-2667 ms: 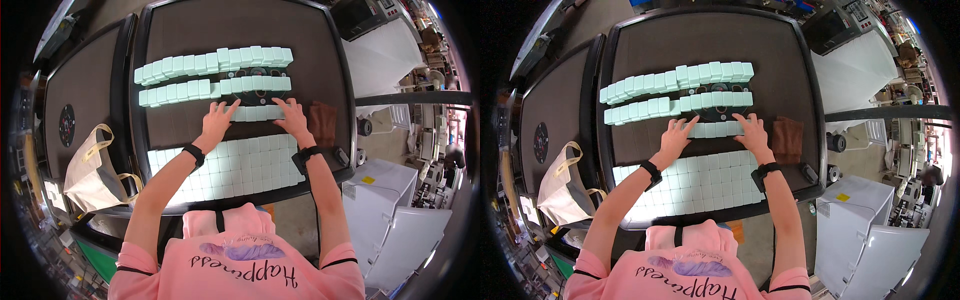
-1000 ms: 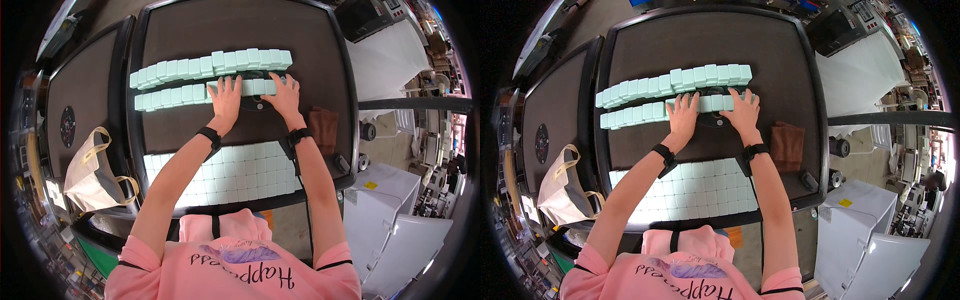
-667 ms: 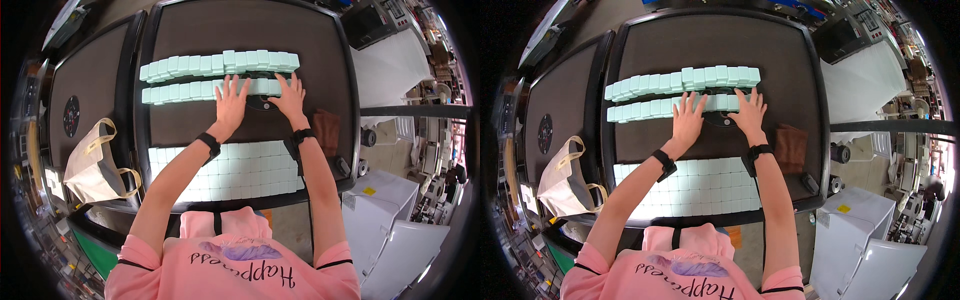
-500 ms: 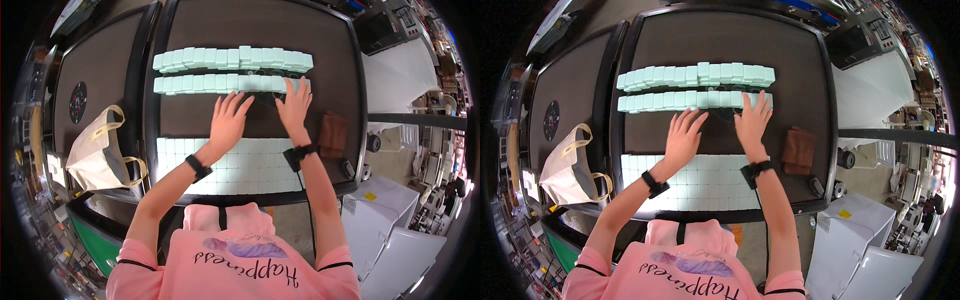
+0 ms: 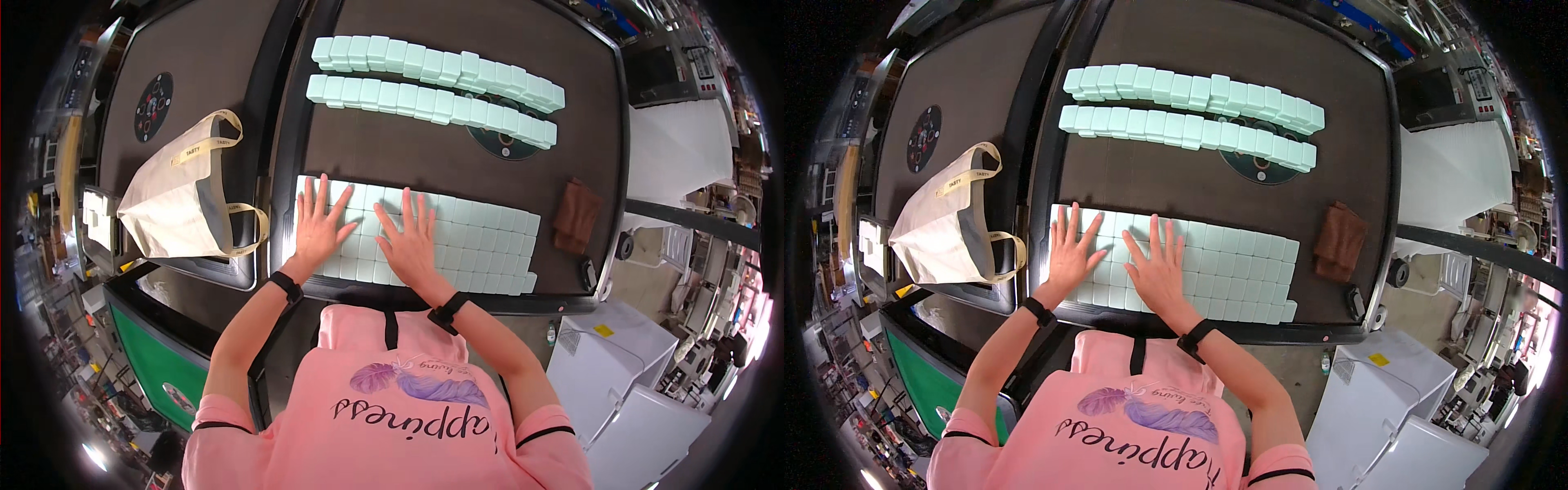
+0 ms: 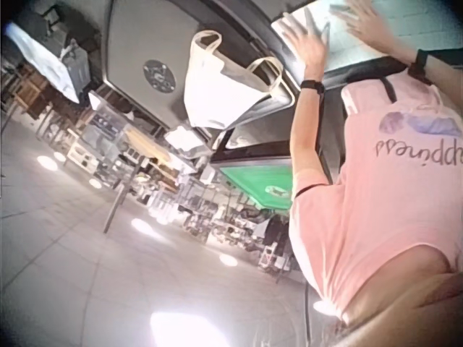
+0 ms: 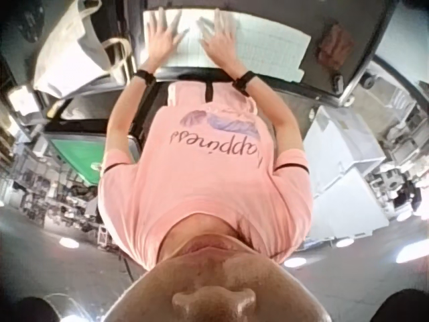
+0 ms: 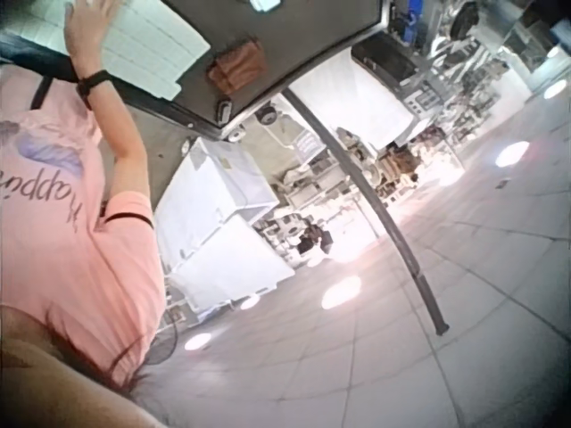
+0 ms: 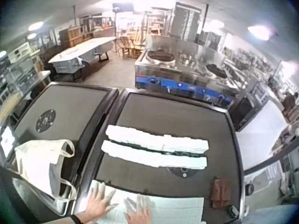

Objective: The person is seen organizing and stacking mahjong tiles on a table.

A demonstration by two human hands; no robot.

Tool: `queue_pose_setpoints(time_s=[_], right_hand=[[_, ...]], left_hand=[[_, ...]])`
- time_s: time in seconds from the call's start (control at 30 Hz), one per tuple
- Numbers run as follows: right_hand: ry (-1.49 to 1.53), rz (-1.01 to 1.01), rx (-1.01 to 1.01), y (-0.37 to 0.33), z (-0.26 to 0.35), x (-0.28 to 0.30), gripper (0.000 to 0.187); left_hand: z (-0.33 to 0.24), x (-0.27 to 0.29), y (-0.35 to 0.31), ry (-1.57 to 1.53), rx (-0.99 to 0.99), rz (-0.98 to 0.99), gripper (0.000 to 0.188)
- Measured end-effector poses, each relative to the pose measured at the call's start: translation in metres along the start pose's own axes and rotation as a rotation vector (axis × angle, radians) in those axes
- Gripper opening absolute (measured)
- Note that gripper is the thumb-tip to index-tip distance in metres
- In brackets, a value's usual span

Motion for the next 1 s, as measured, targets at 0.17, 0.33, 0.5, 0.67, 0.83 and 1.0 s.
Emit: queue_pose_setpoints(time_s=[0.17,0.33,0.5,0.67,0.83,1.0], right_hand=[[-0.079,-0.02,-0.087,-0.003,-0.004,-0.005,0.064],[-0.059,-0.041,-0.033,0.006,-0.006,-0.007,0.069],[-0.113,-0.158,0.016,0.034,-0.019,0.0,0.069],[-0.183,-0.258,-0.04,0.054,-0.028,0.032,0.069],[-0.233,-0.064,-0.185,0.062,-0.059,0.049,0.08],[-0.204,0.114,-0.236,0.074,-0.064,0.048,0.082]], left_hand=[[-0.001,-0.001,0.001,-0.007,-0.012,-0.006,0.084],[0.001,0.004,0.008,0.004,-0.043,-0.014,0.084],[0.008,0.007,0.039,0.042,-0.046,-0.088,0.082],[0.02,0.022,0.06,0.038,-0.04,-0.046,0.077],[0.053,0.046,0.075,0.028,-0.04,-0.015,0.09],[0.054,0.049,0.088,0.195,-0.065,0.144,0.093]])
Point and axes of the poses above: each hand's wrist, its own y-axis towards the middle knuckle, its own x-axis out of the back of the hand, z = x × y, the point moved 4 cm from there along y, towards the middle knuckle, and after that the axes turned 12 degrees about z, right-handed, at the moved point
